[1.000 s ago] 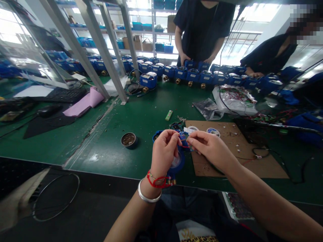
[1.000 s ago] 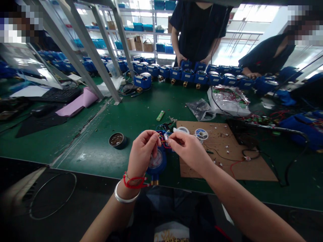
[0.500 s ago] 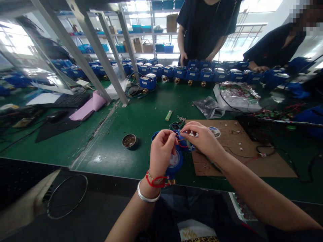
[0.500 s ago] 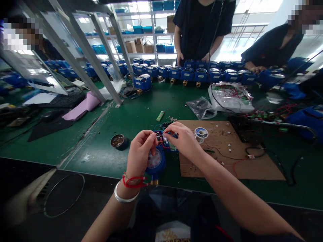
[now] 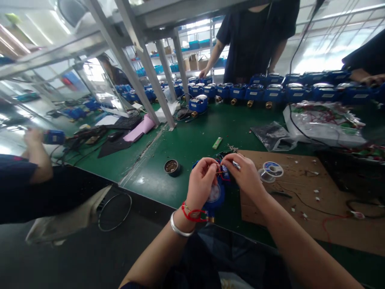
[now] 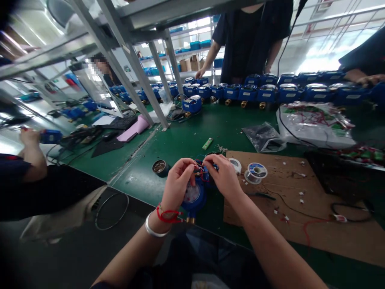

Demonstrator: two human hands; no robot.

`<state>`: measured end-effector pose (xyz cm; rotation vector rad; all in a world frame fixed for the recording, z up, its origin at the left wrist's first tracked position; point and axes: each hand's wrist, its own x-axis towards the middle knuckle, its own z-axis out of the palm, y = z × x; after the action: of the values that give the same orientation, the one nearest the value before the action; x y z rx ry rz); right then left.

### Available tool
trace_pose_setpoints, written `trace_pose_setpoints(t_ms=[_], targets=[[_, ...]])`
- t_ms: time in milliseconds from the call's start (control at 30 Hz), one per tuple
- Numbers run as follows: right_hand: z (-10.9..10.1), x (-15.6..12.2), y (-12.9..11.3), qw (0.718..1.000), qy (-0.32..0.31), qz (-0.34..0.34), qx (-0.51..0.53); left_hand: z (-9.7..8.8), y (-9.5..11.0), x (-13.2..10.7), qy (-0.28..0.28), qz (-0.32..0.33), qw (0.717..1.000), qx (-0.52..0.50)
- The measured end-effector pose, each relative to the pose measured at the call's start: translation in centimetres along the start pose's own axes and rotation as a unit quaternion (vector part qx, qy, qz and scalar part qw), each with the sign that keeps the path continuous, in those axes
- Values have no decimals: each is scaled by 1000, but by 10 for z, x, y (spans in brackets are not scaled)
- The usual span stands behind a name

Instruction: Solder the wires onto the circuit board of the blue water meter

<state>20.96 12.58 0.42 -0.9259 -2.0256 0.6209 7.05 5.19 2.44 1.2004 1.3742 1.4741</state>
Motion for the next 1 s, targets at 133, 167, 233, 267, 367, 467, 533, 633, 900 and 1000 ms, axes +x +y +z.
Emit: trace_pose_setpoints(t_ms=[133, 167, 233, 267, 367, 467, 533, 633, 900, 1000], targets=[[5, -4, 6, 999, 28, 6, 39, 1, 1, -6, 16, 69, 989, 133], [6, -5, 7, 998, 33, 9, 45, 1, 1, -8, 24, 96, 980, 170], [9, -7, 10, 997, 50, 20, 54, -3, 0, -12, 41, 137, 960, 239], [10, -8, 11, 996, 61, 28, 60, -8, -2, -14, 54, 148, 951, 267], [13, -10, 12, 993, 80, 38, 72, -35, -16, -10, 127, 162, 920, 334], [14, -12, 12, 993, 83, 21, 78, -81, -47, 3, 215, 107, 884, 402], [15, -13, 11, 992, 89, 14, 85, -112, -72, 14, 222, 40, 873, 432], [16, -14, 10, 990, 95, 18, 99, -142, -106, 26, 204, -8, 875, 440], [16, -16, 8, 987, 110, 2, 118, -144, -122, 31, 214, -7, 890, 403], [15, -16, 8, 987, 110, -8, 120, -138, -103, 26, 221, 13, 899, 378]])
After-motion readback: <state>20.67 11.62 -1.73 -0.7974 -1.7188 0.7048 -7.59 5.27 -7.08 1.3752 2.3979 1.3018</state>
